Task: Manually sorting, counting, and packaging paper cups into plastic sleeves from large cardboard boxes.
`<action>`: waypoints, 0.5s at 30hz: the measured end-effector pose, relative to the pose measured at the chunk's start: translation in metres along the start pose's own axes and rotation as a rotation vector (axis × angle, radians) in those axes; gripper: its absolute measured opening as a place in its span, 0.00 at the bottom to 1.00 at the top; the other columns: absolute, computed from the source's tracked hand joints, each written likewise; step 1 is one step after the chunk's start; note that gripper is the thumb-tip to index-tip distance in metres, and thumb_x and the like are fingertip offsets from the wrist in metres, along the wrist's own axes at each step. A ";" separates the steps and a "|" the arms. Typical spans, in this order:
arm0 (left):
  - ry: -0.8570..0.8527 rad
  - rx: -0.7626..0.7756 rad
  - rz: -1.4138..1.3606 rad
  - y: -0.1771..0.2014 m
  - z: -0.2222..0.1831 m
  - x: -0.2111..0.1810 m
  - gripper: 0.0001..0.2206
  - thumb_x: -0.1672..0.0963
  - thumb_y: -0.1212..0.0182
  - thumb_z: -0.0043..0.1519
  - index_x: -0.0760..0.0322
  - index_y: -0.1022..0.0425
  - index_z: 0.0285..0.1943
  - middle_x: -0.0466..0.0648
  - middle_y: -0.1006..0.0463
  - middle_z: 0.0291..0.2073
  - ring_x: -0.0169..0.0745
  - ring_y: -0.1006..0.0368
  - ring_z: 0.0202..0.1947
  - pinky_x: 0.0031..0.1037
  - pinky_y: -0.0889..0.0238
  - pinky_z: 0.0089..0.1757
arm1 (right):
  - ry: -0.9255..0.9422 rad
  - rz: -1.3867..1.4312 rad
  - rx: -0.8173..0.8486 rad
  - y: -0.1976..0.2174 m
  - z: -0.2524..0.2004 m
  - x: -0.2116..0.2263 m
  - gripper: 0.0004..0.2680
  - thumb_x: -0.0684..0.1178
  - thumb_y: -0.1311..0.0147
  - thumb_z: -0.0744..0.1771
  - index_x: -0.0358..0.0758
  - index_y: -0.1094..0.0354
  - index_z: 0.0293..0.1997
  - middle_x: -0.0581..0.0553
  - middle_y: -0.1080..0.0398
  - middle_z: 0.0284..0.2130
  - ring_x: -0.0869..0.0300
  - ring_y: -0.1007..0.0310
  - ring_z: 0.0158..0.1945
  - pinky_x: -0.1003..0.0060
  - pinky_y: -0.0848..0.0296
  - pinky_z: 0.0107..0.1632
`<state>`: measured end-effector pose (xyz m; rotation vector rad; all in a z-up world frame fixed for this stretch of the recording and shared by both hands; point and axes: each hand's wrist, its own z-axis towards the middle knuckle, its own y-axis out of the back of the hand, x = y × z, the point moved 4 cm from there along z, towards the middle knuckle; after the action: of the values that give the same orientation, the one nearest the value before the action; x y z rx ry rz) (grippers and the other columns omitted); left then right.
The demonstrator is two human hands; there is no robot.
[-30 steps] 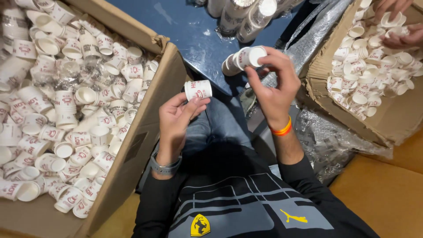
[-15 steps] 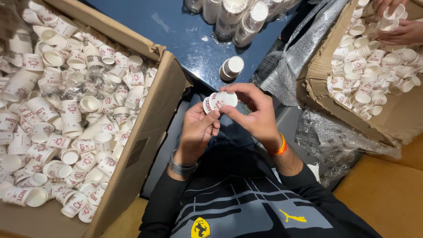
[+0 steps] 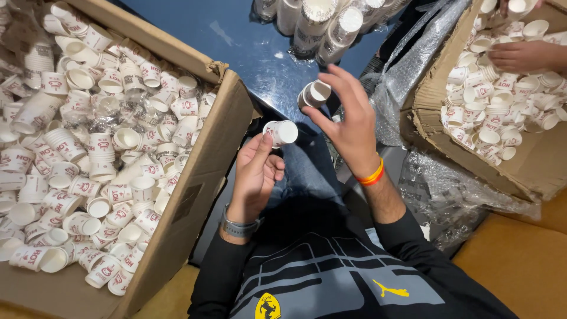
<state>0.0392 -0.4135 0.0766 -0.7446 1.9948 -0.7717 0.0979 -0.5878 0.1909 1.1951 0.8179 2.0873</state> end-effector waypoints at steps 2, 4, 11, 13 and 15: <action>0.002 -0.002 -0.009 -0.003 -0.001 -0.001 0.15 0.52 0.43 0.69 0.68 0.27 0.56 0.46 0.20 0.41 0.28 0.27 0.25 0.17 0.38 0.24 | -0.049 0.101 -0.038 0.002 -0.010 0.006 0.18 0.44 0.29 0.64 0.33 0.31 0.58 0.34 0.30 0.59 0.50 0.28 0.61 0.59 0.26 0.60; 0.019 0.072 -0.028 -0.012 -0.004 0.000 0.15 0.52 0.44 0.71 0.70 0.28 0.58 0.48 0.20 0.44 0.27 0.28 0.26 0.17 0.38 0.25 | -0.148 0.433 -0.101 0.005 -0.028 0.009 0.17 0.44 0.29 0.65 0.36 0.32 0.57 0.39 0.27 0.58 0.57 0.25 0.59 0.62 0.24 0.60; 0.051 0.217 -0.009 -0.035 -0.012 -0.026 0.19 0.52 0.48 0.71 0.72 0.30 0.62 0.51 0.20 0.44 0.33 0.22 0.31 0.19 0.32 0.29 | -0.082 0.537 0.089 -0.002 -0.024 0.014 0.12 0.40 0.30 0.64 0.34 0.28 0.49 0.38 0.25 0.54 0.54 0.21 0.58 0.61 0.22 0.60; -0.115 0.110 0.251 -0.034 -0.020 -0.054 0.17 0.56 0.45 0.66 0.70 0.31 0.62 0.46 0.19 0.48 0.31 0.20 0.38 0.19 0.28 0.36 | -0.030 0.473 -0.149 0.010 -0.014 0.006 0.12 0.39 0.29 0.65 0.35 0.30 0.48 0.38 0.26 0.55 0.53 0.23 0.58 0.63 0.22 0.58; -0.231 0.055 0.403 -0.012 -0.032 -0.068 0.14 0.58 0.43 0.68 0.73 0.28 0.60 0.47 0.19 0.46 0.29 0.22 0.39 0.18 0.29 0.38 | -0.024 0.324 -0.156 0.010 -0.004 0.000 0.11 0.38 0.29 0.66 0.34 0.29 0.48 0.38 0.25 0.54 0.53 0.22 0.57 0.62 0.22 0.57</action>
<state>0.0460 -0.3631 0.1332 -0.3609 1.8239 -0.4761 0.0925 -0.5948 0.1968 1.3333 0.4624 2.3393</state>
